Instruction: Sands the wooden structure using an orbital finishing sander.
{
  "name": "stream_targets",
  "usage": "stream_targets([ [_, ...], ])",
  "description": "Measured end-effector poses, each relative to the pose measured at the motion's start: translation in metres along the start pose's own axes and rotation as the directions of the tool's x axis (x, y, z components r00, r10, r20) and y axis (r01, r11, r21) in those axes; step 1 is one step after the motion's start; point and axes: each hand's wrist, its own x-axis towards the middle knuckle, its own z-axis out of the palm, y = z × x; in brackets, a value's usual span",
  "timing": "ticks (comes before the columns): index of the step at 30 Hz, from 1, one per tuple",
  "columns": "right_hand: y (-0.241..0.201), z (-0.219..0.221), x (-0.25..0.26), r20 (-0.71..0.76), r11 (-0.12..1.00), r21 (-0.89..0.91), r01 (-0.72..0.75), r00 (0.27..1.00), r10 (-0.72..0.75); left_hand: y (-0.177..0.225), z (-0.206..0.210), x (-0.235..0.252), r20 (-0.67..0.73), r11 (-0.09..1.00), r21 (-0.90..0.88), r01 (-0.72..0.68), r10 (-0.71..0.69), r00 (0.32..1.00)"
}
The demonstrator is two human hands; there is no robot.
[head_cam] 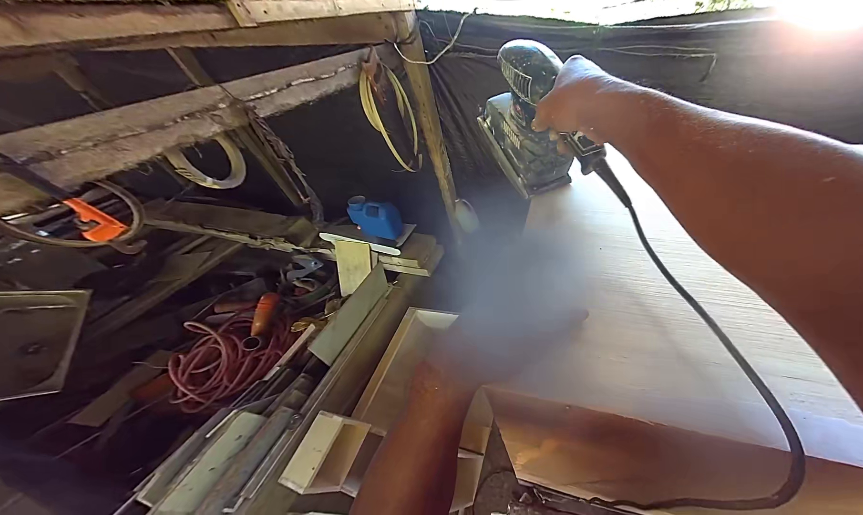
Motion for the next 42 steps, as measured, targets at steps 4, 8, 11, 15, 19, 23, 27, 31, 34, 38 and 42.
stream_targets([
  [4, 0.002, -0.013, -0.011, 0.050, 0.999, 0.010, -0.042, 0.998, 0.041, 0.000, 0.000, 0.001, 0.004, 1.000, -0.005, 0.000, 0.000, 1.000],
  [8, 0.012, -0.008, 0.004, -0.036, 1.000, -0.027, 0.000, 0.999, -0.001, -0.001, 0.001, 0.001, -0.004, 1.000, -0.001, -0.009, 0.009, 1.000],
  [11, 0.014, -0.019, -0.005, 0.009, 0.999, -0.030, -0.028, 1.000, 0.028, -0.001, 0.001, 0.001, -0.001, 1.000, 0.005, -0.005, 0.005, 1.000],
  [15, 0.011, -0.025, -0.006, 0.041, 0.996, -0.043, -0.075, 0.996, 0.077, -0.001, 0.001, 0.002, 0.006, 1.000, 0.003, -0.001, 0.001, 1.000],
  [19, 0.017, -0.021, 0.006, -0.022, 0.996, -0.057, -0.064, 0.998, 0.063, -0.002, 0.002, 0.002, -0.003, 1.000, 0.000, -0.018, 0.018, 1.000],
  [23, 0.025, -0.037, -0.002, 0.051, 0.990, -0.112, -0.083, 0.995, 0.089, -0.001, 0.001, 0.001, -0.003, 1.000, -0.007, -0.017, 0.017, 1.000],
  [27, 0.023, -0.050, -0.007, 0.166, 0.962, -0.257, -0.094, 0.976, 0.139, -0.001, 0.002, 0.001, -0.011, 1.000, -0.010, 0.002, -0.002, 1.000],
  [31, 0.027, -0.055, 0.011, 0.128, 0.929, -0.347, -0.128, 0.975, 0.182, -0.003, 0.002, 0.004, -0.016, 1.000, -0.010, 0.017, -0.018, 1.000],
  [34, 0.033, -0.059, 0.022, 0.142, 0.925, -0.375, -0.067, 0.982, 0.128, -0.003, 0.002, 0.004, -0.019, 1.000, -0.010, 0.017, -0.017, 1.000],
  [38, 0.031, -0.059, 0.007, 0.264, 0.942, -0.333, 0.041, 0.963, 0.052, -0.001, 0.001, 0.002, -0.017, 0.999, -0.024, 0.022, -0.022, 1.000],
  [42, 0.020, -0.049, -0.001, 0.253, 0.928, -0.367, 0.062, 0.967, 0.036, 0.002, 0.002, -0.003, -0.052, 0.994, -0.062, 0.093, -0.096, 0.994],
])
